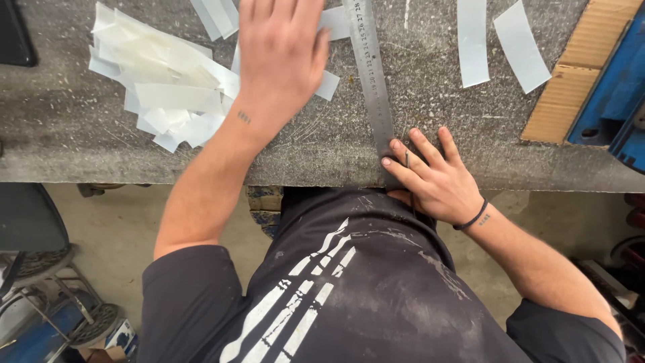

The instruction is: The person measures and marks translucent plastic sheets on a workbench using a metal ruler and a scribe. They repeatedly align the ruler, make marks, and then fold the plastic along the marked lines. The person also uses a blue bench vise to hold the plastic sheets during the process.

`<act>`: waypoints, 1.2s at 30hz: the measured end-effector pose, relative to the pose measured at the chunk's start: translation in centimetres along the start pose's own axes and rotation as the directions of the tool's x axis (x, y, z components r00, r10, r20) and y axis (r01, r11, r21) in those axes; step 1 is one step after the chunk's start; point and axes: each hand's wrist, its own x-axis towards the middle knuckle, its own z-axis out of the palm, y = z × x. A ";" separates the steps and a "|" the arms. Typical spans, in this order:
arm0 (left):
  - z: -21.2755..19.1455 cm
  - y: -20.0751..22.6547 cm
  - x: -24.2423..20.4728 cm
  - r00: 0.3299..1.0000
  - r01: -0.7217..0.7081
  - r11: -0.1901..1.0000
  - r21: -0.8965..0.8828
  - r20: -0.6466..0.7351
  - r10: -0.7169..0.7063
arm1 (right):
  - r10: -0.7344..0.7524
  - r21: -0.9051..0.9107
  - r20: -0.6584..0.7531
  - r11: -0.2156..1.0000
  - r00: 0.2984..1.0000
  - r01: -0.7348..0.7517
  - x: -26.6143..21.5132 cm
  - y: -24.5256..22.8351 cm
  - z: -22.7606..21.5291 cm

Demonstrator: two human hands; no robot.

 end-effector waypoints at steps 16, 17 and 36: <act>1.8 2.1 0.6 0.985 -0.097 0.989 -0.114 0.128 0.112 | 0.088 0.130 -0.089 0.989 0.992 -0.076 3.0 -0.2 -1.8; 2.0 2.1 0.7 0.987 -0.100 0.990 -0.098 0.116 0.111 | 0.091 0.133 -0.091 0.988 0.992 -0.079 3.1 -0.2 -1.9; 3.6 2.3 0.4 0.998 -0.043 0.999 0.016 0.046 0.042 | 0.469 0.804 -0.339 0.595 0.815 -0.008 16.5 9.3 -3.6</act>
